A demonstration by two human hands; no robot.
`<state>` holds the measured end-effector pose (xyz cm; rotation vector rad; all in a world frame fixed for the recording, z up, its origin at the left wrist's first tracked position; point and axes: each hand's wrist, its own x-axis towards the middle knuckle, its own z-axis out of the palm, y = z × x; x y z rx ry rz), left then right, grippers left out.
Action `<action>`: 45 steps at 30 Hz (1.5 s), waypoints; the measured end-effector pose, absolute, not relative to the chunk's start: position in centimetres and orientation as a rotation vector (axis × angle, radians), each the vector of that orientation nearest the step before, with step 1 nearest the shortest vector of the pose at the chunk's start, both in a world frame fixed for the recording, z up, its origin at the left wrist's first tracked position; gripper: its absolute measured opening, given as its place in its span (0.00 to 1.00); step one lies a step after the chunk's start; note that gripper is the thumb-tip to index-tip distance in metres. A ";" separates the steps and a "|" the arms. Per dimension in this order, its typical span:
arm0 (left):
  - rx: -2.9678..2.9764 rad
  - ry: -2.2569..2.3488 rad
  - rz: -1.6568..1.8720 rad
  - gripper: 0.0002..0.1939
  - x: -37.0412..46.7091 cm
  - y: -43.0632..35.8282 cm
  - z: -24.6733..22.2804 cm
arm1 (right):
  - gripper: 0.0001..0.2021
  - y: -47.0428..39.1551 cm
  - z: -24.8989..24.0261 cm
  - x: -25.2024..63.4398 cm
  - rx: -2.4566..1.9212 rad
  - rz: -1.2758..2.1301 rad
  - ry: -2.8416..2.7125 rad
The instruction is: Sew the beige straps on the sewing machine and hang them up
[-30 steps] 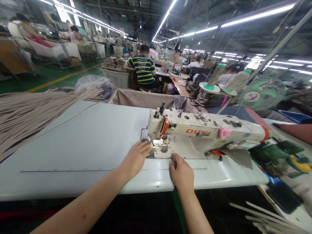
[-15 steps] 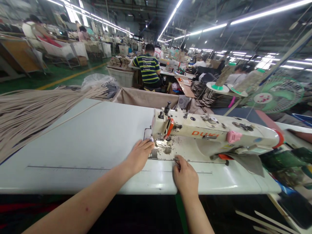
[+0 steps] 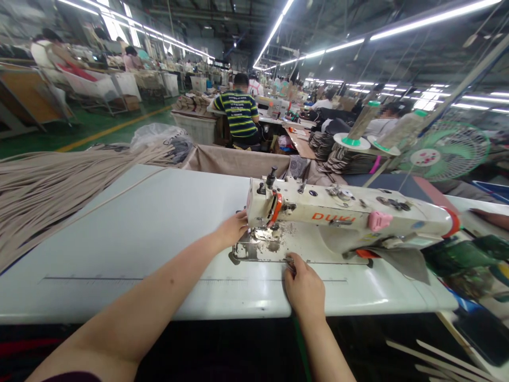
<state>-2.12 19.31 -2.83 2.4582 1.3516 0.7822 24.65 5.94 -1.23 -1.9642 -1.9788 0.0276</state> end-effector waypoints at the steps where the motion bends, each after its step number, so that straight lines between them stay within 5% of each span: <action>1: 2.464 1.334 0.758 0.15 -2.0 19.7 -2.7 | 0.19 5.9 -1.2 24.7 -1.964 0.030 -1.975; 7: 2.500 1.277 0.709 0.22 -1.6 19.9 -1.4 | 0.18 5.9 -1.2 24.7 -1.948 0.036 -1.958; 27: 2.422 1.285 0.682 0.04 -3.4 17.8 -0.5 | 0.18 6.0 -1.2 24.7 -1.926 0.036 -1.943; 45: 2.129 1.629 0.581 0.06 -0.6 12.5 0.7 | 0.17 5.9 -1.1 24.5 -1.964 0.036 -1.945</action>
